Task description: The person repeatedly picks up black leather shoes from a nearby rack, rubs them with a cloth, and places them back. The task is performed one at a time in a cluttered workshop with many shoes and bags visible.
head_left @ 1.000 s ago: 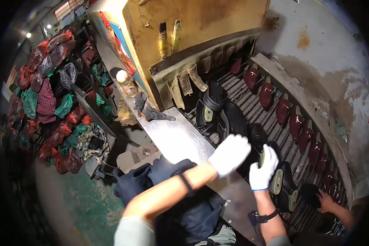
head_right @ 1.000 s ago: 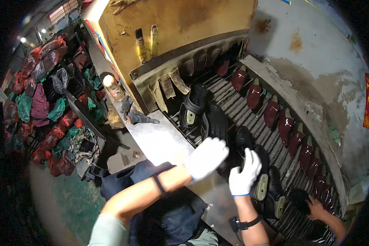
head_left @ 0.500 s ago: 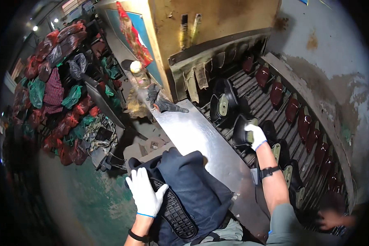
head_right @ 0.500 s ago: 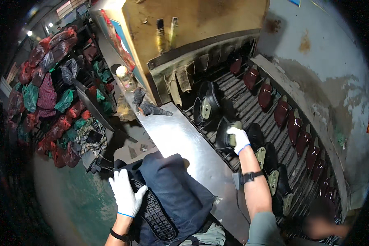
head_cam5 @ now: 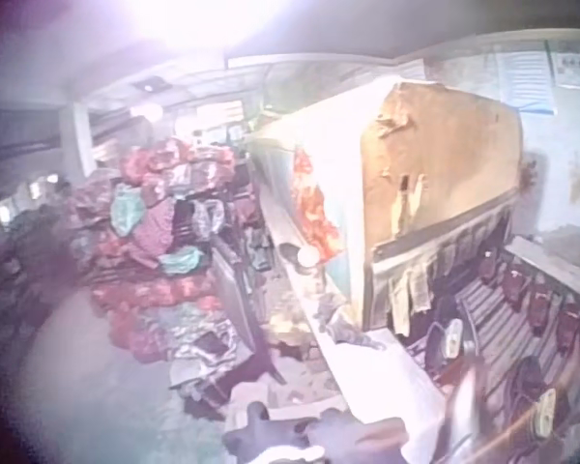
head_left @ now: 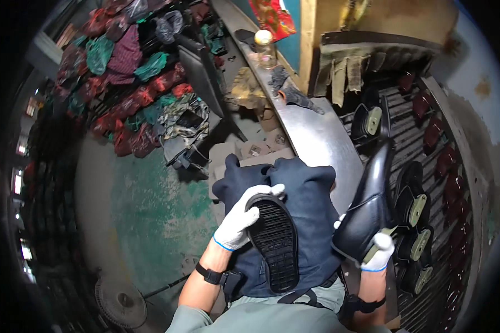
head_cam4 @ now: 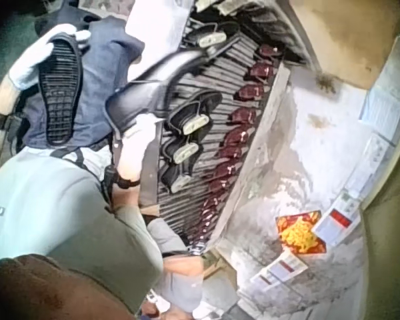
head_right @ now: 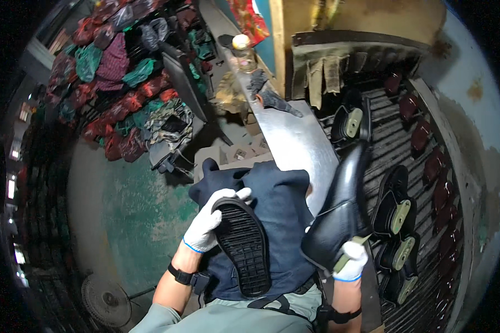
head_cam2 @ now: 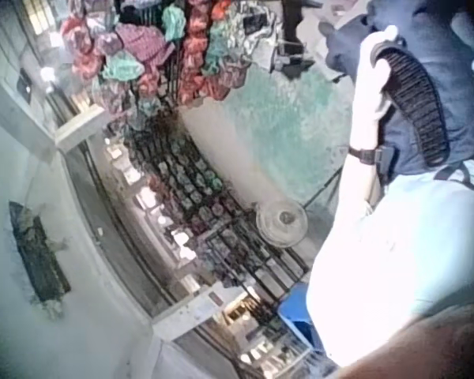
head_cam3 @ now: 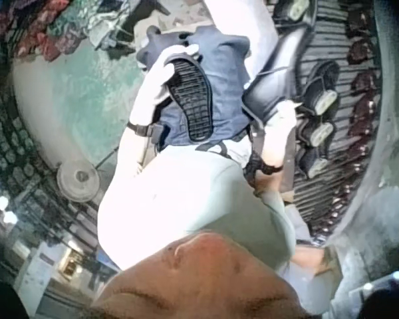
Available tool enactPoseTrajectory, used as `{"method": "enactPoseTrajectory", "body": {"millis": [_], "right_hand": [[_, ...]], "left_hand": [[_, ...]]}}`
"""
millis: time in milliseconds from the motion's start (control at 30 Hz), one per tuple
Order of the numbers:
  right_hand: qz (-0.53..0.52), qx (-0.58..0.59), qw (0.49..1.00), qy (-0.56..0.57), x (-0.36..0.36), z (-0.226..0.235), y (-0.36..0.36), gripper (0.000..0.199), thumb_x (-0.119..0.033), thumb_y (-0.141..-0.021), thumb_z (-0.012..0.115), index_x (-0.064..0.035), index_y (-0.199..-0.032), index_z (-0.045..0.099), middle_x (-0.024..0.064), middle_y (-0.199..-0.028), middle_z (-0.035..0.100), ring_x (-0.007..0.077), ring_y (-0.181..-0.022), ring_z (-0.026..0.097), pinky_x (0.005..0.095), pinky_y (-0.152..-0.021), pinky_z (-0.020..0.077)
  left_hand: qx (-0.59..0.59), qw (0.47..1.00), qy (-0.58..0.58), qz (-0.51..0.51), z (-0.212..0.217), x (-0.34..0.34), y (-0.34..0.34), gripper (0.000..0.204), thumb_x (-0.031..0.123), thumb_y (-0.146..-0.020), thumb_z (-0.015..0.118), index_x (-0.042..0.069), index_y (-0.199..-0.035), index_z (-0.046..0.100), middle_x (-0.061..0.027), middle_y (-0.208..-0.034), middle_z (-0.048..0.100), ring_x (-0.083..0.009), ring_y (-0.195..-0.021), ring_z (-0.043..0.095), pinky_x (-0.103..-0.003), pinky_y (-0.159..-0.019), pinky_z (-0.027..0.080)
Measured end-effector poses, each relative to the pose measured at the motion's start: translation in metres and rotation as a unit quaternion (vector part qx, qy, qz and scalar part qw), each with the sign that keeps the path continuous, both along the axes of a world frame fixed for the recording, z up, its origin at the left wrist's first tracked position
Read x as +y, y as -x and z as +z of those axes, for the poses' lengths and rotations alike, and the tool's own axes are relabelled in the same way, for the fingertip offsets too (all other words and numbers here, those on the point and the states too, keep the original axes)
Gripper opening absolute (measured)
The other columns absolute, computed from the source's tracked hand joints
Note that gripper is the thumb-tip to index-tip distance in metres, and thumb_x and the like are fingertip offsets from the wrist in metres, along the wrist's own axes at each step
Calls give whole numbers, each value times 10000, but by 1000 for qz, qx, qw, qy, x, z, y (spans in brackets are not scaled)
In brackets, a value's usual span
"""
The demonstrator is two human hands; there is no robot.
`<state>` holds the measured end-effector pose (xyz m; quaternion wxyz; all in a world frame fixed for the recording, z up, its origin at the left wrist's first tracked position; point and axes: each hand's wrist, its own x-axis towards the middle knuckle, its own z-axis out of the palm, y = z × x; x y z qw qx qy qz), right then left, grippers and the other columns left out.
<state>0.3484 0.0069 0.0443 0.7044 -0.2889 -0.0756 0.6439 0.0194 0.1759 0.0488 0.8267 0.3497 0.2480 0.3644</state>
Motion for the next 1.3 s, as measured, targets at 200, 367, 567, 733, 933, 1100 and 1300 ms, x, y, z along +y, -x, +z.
{"method": "enactPoseTrajectory", "body": {"millis": [200, 367, 567, 733, 933, 1100, 1300], "right_hand": [[55, -312, 946, -61, 11, 51, 67, 1350, -187, -750, 971, 8, -1787, 128, 208, -1688, 500, 317, -1494, 583, 462, -1253, 490], [80, -496, 857, -112, 9, 72, 86, 1411, -217, -665, 964, 74, -1764, 127, 265, -1657, 519, 354, -1454, 612, 461, -1242, 472], [106, -608, 779, -111, -5, 59, 97, 1324, -228, -636, 933, 127, -1714, 250, 341, -1675, 466, 448, -1540, 514, 501, -1297, 396], [124, -630, 756, -128, 0, 58, 113, 1253, -201, -652, 925, 133, -1686, 300, 338, -1609, 510, 468, -1484, 554, 509, -1265, 431], [134, -637, 749, -125, 2, 56, 121, 1234, -170, -647, 946, 111, -1677, 327, 302, -1569, 533, 446, -1448, 578, 503, -1238, 453], [144, -582, 793, -108, 0, 42, 122, 1249, -201, -644, 963, 96, -1682, 334, 291, -1591, 522, 437, -1468, 563, 506, -1249, 438], [141, -604, 776, -114, 4, 42, 122, 1229, -216, -646, 964, 92, -1673, 361, 290, -1589, 525, 435, -1468, 563, 507, -1245, 442]], "left_hand": [[-74, 997, 33, -4, -2, -5, 1, 589, 390, -1071, 768, 116, -1538, 534, -235, -1543, 631, -434, -1476, 589, -566, -1237, 489], [67, 926, -365, 70, 88, 57, 2, 621, 428, -1159, 613, -14, -1583, 507, -177, -1437, 697, -279, -1328, 673, -440, -1189, 496], [-53, 990, -119, 51, 44, 37, -1, 794, 655, -1160, 430, 13, -1624, 488, -185, -1511, 648, -284, -1403, 636, -451, -1227, 502], [-59, 981, -183, 15, 40, 47, 6, 908, 688, -1093, 565, 4, -1672, 419, -225, -1540, 628, -353, -1439, 620, -492, -1235, 494], [-67, 986, -155, -14, 49, 51, 11, 1030, 691, -1021, 681, -4, -1714, 368, -181, -1570, 617, -292, -1457, 597, -458, -1272, 439], [-37, 976, -215, -21, 50, 51, 14, 1098, 747, -996, 681, -12, -1720, 357, -179, -1580, 612, -279, -1470, 584, -436, -1279, 421], [-17, 973, -230, -30, 52, 51, 14, 1117, 774, -994, 664, -34, -1709, 370, -174, -1584, 609, -271, -1469, 582, -423, -1277, 417]]}}
